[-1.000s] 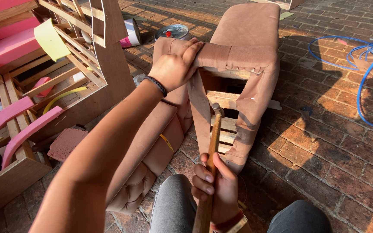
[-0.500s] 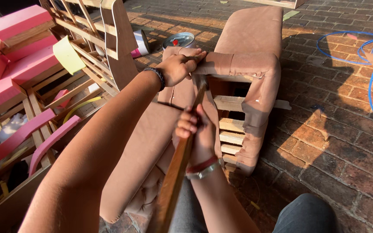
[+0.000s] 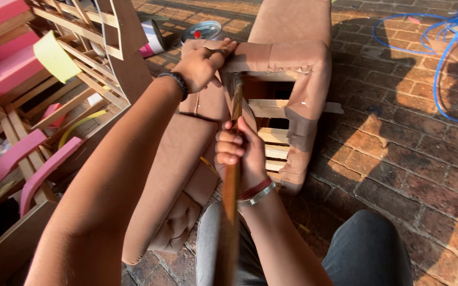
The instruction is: The person uses a pneumatic staple gun to fasten brown fabric onto a wooden chair frame on the brick floor, then repositions the upholstered pieces and uses a hammer to drive tacks along the fabric edges of the chair back and seat.
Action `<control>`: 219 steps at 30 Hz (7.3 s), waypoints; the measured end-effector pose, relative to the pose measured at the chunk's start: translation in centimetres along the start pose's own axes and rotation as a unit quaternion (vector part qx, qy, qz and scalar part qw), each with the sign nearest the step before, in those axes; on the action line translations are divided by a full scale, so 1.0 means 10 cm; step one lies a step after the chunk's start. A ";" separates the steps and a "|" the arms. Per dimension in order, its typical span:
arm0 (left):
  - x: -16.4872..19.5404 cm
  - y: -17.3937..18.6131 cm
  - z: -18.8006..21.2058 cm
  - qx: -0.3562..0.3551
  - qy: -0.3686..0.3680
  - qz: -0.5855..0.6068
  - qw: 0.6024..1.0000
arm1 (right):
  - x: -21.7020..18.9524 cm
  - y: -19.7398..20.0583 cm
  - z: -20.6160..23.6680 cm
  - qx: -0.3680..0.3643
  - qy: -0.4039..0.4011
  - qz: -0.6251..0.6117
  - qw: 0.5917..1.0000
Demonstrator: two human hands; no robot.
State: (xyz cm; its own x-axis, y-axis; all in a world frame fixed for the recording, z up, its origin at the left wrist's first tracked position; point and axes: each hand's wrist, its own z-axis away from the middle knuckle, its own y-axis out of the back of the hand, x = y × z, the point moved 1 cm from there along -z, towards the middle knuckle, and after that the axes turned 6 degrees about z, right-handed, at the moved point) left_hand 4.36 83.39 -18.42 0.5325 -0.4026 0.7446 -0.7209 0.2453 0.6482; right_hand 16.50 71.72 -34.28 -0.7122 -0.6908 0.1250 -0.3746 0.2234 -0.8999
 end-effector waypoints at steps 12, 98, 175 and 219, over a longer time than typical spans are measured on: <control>-0.05 -0.12 0.11 0.028 0.020 -0.029 0.999 | -0.03 -0.12 0.21 -0.022 -0.009 -0.024 0.999; 0.60 -0.01 -0.21 -0.094 0.144 -0.406 0.898 | 0.52 -0.05 -0.01 0.158 0.148 -0.012 0.976; -0.57 -0.36 -0.16 0.231 -0.249 -0.288 0.895 | 0.25 -0.16 0.65 0.256 0.087 0.279 0.921; 0.11 -0.03 -0.05 0.008 -0.070 -0.355 0.932 | 0.14 -0.15 -0.17 0.047 0.061 -0.129 0.989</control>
State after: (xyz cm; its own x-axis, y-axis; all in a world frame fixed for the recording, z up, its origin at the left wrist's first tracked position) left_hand 5.41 83.35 -17.77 0.8161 -0.5691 0.1006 -0.2165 -0.1397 0.9662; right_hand 15.02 71.59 -32.03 -0.6680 -0.6276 0.3999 -0.5009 -0.0182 -0.8653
